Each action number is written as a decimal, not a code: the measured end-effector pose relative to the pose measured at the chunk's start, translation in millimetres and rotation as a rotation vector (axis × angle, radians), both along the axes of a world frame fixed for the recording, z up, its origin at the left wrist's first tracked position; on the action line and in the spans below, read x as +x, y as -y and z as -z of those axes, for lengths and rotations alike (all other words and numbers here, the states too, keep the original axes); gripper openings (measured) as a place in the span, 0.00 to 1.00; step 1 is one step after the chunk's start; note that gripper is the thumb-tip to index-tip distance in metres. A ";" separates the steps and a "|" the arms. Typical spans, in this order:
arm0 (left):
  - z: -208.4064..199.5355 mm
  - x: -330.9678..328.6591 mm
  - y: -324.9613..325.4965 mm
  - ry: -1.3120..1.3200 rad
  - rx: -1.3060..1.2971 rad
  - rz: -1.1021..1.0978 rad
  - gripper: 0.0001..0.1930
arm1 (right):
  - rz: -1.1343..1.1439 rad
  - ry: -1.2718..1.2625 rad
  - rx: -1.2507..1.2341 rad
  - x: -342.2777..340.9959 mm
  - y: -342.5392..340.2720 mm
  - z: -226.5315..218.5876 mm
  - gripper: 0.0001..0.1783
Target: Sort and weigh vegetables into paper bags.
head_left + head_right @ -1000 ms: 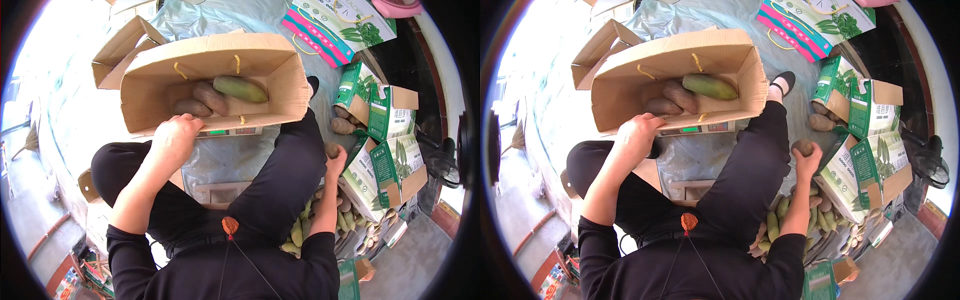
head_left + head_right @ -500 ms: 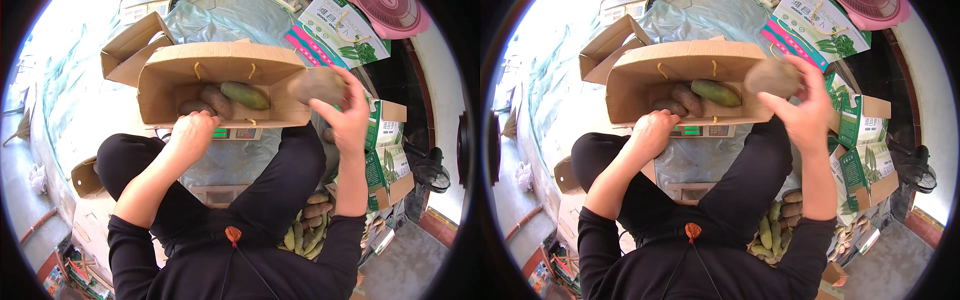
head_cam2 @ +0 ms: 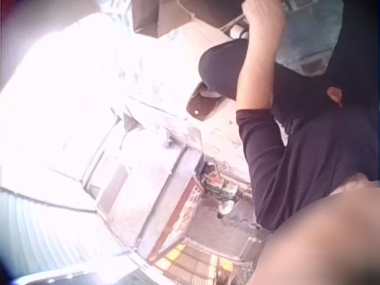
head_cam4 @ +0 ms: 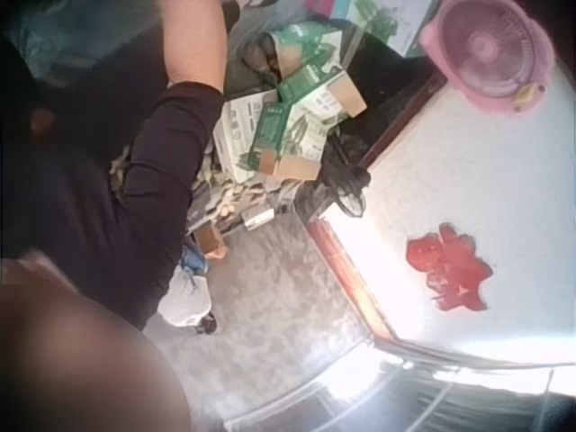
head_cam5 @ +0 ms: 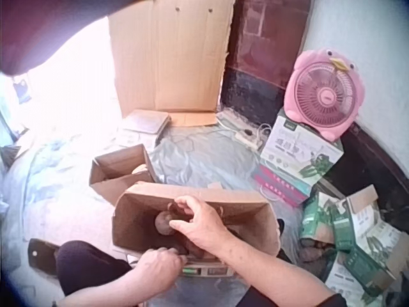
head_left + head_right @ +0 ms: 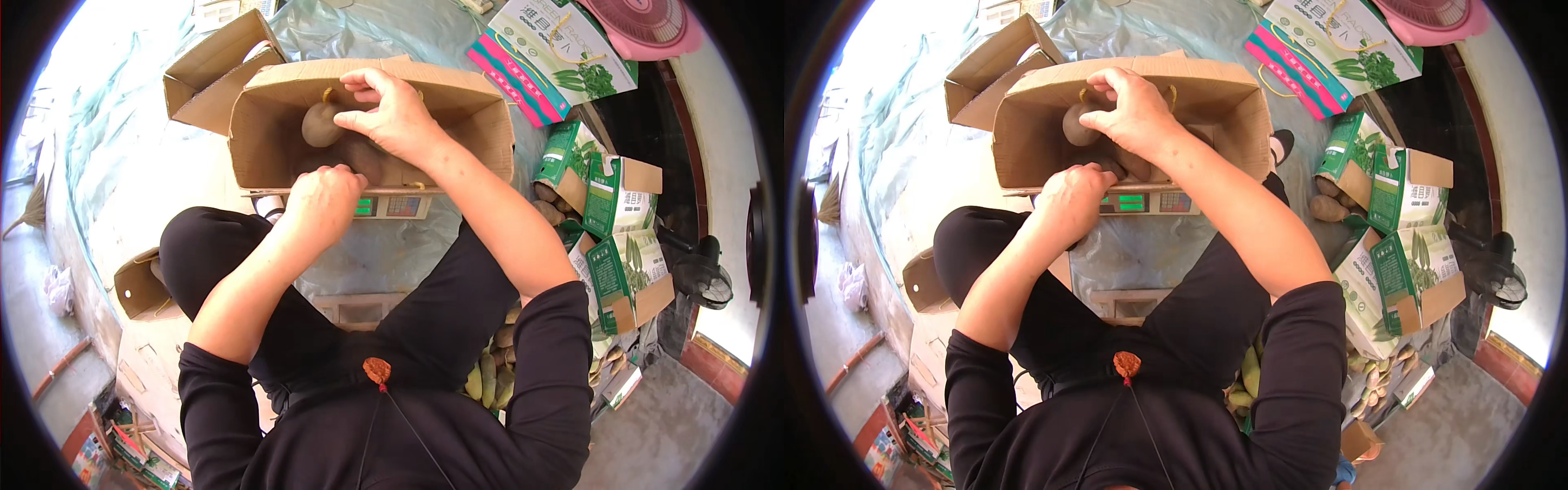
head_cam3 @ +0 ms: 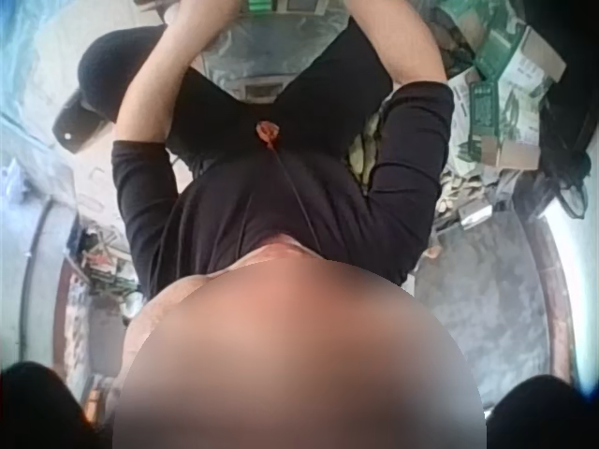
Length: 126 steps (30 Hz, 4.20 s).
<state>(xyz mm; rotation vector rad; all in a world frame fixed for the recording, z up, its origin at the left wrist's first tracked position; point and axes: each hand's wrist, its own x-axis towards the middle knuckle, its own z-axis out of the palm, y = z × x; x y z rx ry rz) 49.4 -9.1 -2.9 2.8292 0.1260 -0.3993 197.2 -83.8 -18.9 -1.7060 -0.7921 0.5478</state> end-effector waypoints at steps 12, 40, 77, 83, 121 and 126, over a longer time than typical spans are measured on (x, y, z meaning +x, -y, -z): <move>2.0 4.1 1.1 -0.043 0.013 0.024 0.11 | 0.230 -0.007 0.146 29.5 157.5 -50.5 0.12; -24.9 1.4 3.8 -0.075 -0.125 -0.104 0.13 | 0.906 -0.251 -1.163 -162.7 400.7 288.3 0.24; -35.0 -19.4 -17.5 -0.027 -0.041 -0.069 0.10 | 0.787 0.129 -0.548 -75.8 375.0 -29.1 0.37; -32.0 -19.8 -16.7 -0.015 -0.014 -0.055 0.09 | 0.672 0.276 -0.120 -40.9 289.8 -107.6 0.38; -31.2 -11.0 -2.0 0.031 -0.053 -0.034 0.10 | 1.415 -0.455 -0.023 -26.3 350.3 82.6 0.49; -29.6 -9.2 -0.7 0.035 -0.051 -0.027 0.10 | 1.444 -0.370 0.003 -7.8 359.7 88.7 0.31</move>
